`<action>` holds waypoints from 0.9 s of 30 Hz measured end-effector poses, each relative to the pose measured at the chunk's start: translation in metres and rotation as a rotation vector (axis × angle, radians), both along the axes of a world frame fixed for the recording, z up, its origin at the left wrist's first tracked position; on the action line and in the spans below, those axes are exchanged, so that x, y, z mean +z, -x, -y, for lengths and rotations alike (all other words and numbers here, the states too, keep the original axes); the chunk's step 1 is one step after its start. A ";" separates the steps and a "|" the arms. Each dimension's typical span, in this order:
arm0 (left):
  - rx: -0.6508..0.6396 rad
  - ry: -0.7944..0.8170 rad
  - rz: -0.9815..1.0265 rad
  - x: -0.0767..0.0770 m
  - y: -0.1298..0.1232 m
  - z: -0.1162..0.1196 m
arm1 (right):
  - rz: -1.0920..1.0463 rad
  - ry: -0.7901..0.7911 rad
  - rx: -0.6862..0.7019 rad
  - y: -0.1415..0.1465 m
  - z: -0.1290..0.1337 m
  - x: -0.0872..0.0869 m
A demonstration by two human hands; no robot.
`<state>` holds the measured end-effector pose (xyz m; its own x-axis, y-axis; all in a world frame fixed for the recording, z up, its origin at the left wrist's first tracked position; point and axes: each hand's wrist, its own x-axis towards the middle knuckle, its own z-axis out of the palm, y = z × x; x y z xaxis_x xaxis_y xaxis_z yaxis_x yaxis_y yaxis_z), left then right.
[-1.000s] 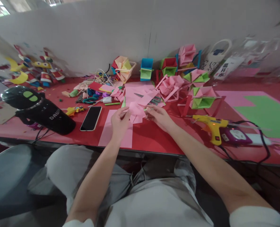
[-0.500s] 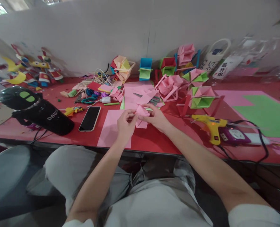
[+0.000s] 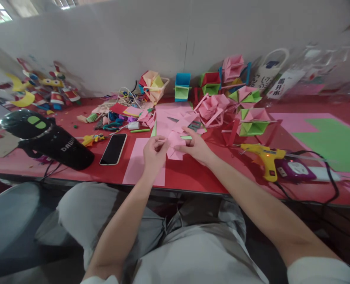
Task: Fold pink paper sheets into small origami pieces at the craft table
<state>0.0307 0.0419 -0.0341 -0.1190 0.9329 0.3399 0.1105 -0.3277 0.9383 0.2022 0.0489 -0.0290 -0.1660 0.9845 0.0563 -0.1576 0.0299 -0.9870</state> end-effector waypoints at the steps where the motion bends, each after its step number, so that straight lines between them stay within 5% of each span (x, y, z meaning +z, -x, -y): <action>1: -0.003 0.003 0.003 0.000 0.002 -0.001 | -0.007 -0.003 0.010 -0.001 0.000 -0.001; 27: -0.094 0.131 0.070 -0.003 0.007 -0.006 | 0.046 -0.056 0.093 -0.003 0.002 0.004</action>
